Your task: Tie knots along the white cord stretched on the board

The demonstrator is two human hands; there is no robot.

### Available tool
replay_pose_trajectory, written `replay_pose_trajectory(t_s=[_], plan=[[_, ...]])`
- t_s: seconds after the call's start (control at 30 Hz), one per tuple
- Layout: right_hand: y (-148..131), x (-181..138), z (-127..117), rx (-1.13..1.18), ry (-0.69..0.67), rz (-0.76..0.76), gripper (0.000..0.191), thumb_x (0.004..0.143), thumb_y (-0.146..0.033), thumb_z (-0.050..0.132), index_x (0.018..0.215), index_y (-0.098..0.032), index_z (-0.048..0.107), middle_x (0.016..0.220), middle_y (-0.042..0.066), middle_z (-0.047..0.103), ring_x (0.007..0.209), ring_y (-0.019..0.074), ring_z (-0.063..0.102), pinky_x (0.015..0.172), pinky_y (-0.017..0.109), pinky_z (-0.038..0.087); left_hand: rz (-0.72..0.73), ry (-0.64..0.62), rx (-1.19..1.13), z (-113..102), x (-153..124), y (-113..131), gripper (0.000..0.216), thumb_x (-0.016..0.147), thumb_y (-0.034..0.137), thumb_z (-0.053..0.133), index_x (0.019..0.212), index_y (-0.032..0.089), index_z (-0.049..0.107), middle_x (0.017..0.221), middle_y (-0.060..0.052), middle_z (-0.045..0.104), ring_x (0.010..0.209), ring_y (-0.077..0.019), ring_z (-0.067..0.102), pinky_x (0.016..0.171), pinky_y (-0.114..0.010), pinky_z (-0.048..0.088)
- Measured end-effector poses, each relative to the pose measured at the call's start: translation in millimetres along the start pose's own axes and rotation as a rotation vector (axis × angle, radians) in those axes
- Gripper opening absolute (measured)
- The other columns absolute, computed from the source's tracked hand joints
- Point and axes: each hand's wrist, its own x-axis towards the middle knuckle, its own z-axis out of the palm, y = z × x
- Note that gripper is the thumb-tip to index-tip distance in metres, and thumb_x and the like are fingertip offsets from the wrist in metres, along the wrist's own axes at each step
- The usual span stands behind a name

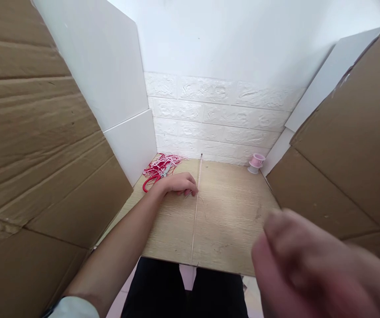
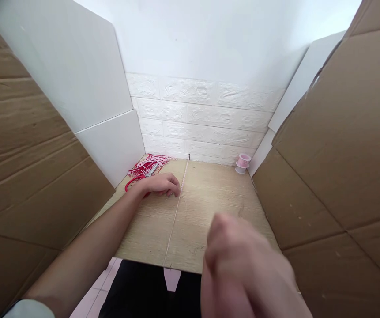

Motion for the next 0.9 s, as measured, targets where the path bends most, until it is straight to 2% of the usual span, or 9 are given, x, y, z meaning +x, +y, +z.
replay_pose_trajectory(t_s=[0.1,0.17,0.27,0.37,0.47,0.6,0.77,0.9], plan=[[41,45,31,-0.026,0.024,0.041,0.032,0.091,-0.025,0.051,0.061,-0.016,0.043,0.053,0.001,0.037,0.048,0.0108,0.034,0.048,0.028,0.027,-0.005,0.057,0.007,1,-4,4,0.029,0.068,0.043,0.065,0.072,0.014,0.068,0.053,0.002,0.046,0.047,-0.0079,0.04,0.043,-0.023,0.026],[80,63,50,-0.103,-0.22,0.141,0.03,0.089,-0.028,0.053,0.063,-0.015,0.048,0.054,0.0,0.042,0.051,0.0096,0.037,0.05,0.026,0.027,-0.013,0.104,0.002,1,-7,7,0.029,0.067,0.042,0.067,0.07,0.014,0.067,0.054,0.003,0.045,0.048,-0.0065,0.038,0.044,-0.023,0.025],[138,64,74,-0.262,-0.47,0.276,0.02,0.083,-0.026,0.054,0.066,-0.015,0.056,0.062,0.001,0.055,0.057,0.0109,0.045,0.053,0.025,0.027,-0.029,0.1,-0.03,1,-7,6,0.031,0.067,0.044,0.067,0.071,0.013,0.067,0.052,0.004,0.037,0.047,-0.006,0.032,0.045,-0.024,0.02],[177,44,90,-0.299,-0.555,0.351,0.012,0.079,-0.024,0.054,0.074,-0.017,0.063,0.072,0.001,0.062,0.063,0.012,0.049,0.056,0.025,0.029,0.0,0.081,-0.064,1,-2,-1,0.031,0.068,0.043,0.067,0.071,0.013,0.066,0.051,0.004,0.034,0.047,-0.0058,0.029,0.045,-0.024,0.018],[191,27,99,-0.214,-0.633,0.375,0.014,0.078,-0.022,0.052,0.076,-0.016,0.065,0.071,0.002,0.063,0.063,0.012,0.051,0.056,0.024,0.031,0.053,0.1,-0.109,1,5,-7,0.029,0.069,0.041,0.064,0.071,0.012,0.065,0.052,0.004,0.036,0.048,-0.0053,0.029,0.046,-0.023,0.019],[191,21,101,-0.099,-0.722,0.335,0.014,0.075,-0.019,0.053,0.077,-0.015,0.065,0.071,0.001,0.062,0.062,0.0108,0.052,0.056,0.023,0.033,0.106,0.098,-0.1,2,11,-10,0.026,0.069,0.037,0.063,0.071,0.011,0.065,0.057,0.004,0.041,0.053,-0.005,0.032,0.05,-0.022,0.021],[194,17,104,-0.056,-0.721,0.292,0.015,0.074,-0.021,0.058,0.085,-0.016,0.066,0.073,-0.001,0.06,0.062,0.0096,0.05,0.056,0.022,0.033,0.118,0.07,-0.07,2,9,-6,0.029,0.07,0.038,0.064,0.067,0.01,0.064,0.056,0.004,0.037,0.055,-0.0054,0.03,0.052,-0.023,0.02],[196,11,110,-0.108,-0.671,0.312,0.013,0.076,-0.029,0.061,0.079,-0.016,0.062,0.072,-0.001,0.059,0.062,0.0097,0.049,0.055,0.023,0.03,0.134,0.068,-0.056,2,10,-5,0.027,0.069,0.037,0.064,0.068,0.01,0.065,0.06,0.003,0.047,0.06,-0.0064,0.037,0.057,-0.021,0.026]])
